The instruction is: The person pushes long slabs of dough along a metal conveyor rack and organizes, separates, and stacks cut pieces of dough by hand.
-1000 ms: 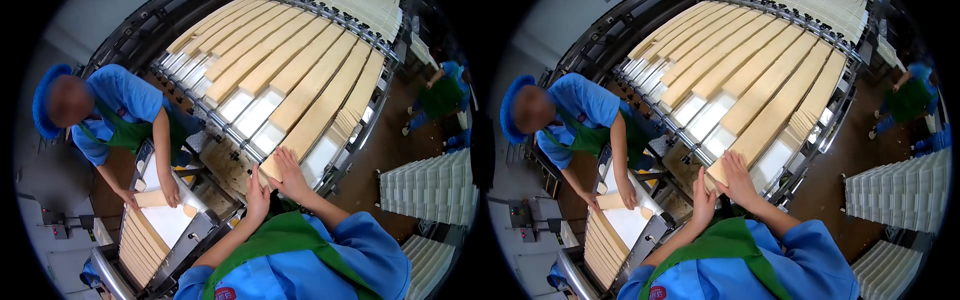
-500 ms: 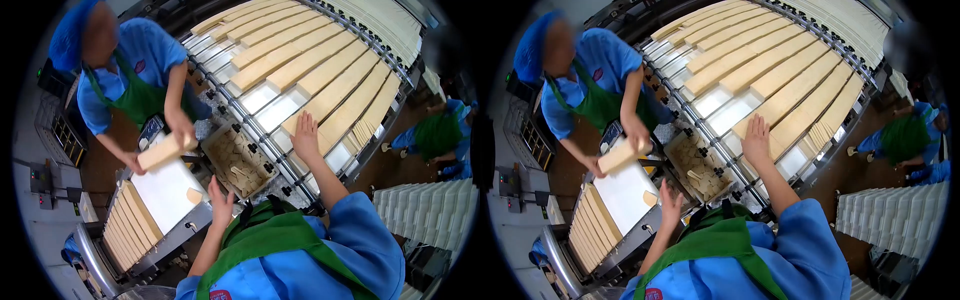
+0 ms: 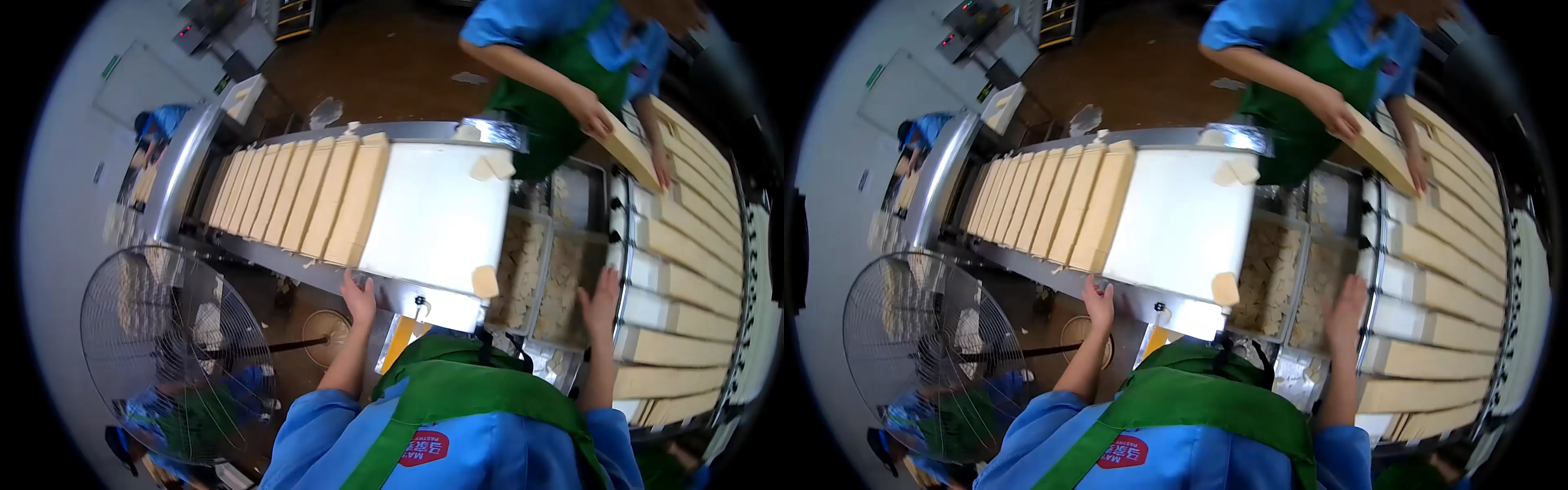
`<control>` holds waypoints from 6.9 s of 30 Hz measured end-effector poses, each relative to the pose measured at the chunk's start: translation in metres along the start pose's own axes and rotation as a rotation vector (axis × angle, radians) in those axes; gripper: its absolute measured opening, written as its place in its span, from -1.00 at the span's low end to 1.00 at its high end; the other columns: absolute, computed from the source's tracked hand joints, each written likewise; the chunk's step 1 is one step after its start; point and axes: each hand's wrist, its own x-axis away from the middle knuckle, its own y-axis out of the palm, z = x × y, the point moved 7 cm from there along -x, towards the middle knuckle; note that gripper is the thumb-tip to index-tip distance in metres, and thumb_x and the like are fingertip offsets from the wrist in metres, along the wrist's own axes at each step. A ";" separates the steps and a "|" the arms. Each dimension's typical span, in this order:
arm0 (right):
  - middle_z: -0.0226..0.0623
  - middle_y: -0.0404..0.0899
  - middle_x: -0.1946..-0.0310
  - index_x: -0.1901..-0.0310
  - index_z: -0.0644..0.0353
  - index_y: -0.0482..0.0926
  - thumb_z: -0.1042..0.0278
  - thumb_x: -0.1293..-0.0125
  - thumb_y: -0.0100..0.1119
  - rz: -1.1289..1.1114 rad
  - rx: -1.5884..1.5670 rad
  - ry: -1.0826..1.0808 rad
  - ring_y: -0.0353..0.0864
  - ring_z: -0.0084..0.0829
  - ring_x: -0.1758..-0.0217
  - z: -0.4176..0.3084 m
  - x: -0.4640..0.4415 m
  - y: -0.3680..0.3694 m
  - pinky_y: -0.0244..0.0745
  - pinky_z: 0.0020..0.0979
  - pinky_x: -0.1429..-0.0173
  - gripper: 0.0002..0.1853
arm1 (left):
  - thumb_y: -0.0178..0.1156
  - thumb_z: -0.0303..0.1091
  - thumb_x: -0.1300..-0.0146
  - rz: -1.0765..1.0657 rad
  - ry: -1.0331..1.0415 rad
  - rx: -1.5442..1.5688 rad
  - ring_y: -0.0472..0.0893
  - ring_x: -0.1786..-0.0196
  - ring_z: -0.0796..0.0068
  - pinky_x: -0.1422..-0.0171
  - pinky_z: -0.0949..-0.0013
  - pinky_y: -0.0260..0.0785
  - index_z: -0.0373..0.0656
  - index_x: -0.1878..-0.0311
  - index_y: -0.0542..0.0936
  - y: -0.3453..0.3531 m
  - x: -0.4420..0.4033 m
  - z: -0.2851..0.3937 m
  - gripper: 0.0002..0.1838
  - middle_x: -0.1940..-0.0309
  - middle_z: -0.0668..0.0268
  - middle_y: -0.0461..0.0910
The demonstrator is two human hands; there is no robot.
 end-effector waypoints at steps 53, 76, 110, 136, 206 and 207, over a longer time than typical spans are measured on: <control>-0.13 0.39 0.01 -0.29 -0.02 0.25 -0.11 0.17 0.42 0.214 -0.417 0.182 0.48 -0.12 -0.09 -0.017 0.102 -0.059 0.47 -0.20 -0.09 -0.07 | 0.43 -0.50 0.22 -0.807 0.811 -0.149 0.37 -0.13 -0.17 -0.20 0.02 0.26 -0.11 -0.36 0.16 0.043 0.115 0.251 -0.02 -0.04 -0.12 0.35; 0.33 0.41 0.03 0.07 0.55 0.39 -0.10 -0.32 0.03 0.481 -0.022 0.702 0.36 0.15 -0.17 0.290 0.297 -0.099 0.32 -0.12 -0.23 -0.36 | 0.10 -0.55 -0.29 -1.687 0.504 0.296 0.29 -0.31 0.23 -0.27 0.29 0.32 -0.26 -0.44 -0.01 0.070 0.411 0.283 -0.29 -0.27 0.06 0.08; 0.06 0.09 -0.38 -0.30 0.28 0.24 0.10 -0.15 0.22 0.431 -0.430 0.153 -0.07 0.14 -0.48 0.103 0.317 -0.096 -0.23 0.05 -0.50 -0.27 | 0.20 -0.48 -0.13 -1.394 1.009 0.034 0.37 -0.21 0.03 -0.28 0.20 0.22 -0.34 -0.41 0.01 0.128 0.472 0.306 -0.19 -0.20 -0.15 0.28; -0.02 0.14 -0.37 0.08 0.01 0.58 0.34 -0.01 0.21 0.439 -0.137 -0.009 -0.04 0.04 -0.49 0.071 0.309 -0.070 -0.18 0.19 -0.48 -0.65 | 0.21 -0.49 -0.05 -1.113 1.729 -0.137 0.38 -0.10 -0.01 -0.21 0.09 0.22 -0.27 -0.01 0.46 0.102 0.438 0.333 -0.61 -0.01 0.04 0.42; -0.35 0.65 0.32 0.18 0.20 0.64 0.20 -0.11 0.36 -0.385 -1.112 -0.073 0.58 -0.51 0.20 -0.268 -0.260 0.195 0.46 -0.43 0.02 -0.69 | 0.42 -0.40 0.12 -0.572 0.423 -0.190 0.45 0.00 -0.26 -0.10 0.03 0.38 -0.12 -0.41 0.10 0.014 -0.099 0.044 -0.01 -0.02 -0.22 0.32; -0.47 0.63 0.40 0.27 0.17 0.66 0.34 -0.12 0.37 -0.392 -1.400 0.027 0.50 -0.68 0.28 -0.244 -0.240 0.187 0.42 -0.54 0.07 -0.83 | 0.42 -0.41 0.12 -0.618 0.430 -0.214 0.44 -0.03 -0.27 -0.13 0.04 0.37 -0.13 -0.41 0.11 0.013 -0.101 0.046 -0.01 -0.03 -0.22 0.32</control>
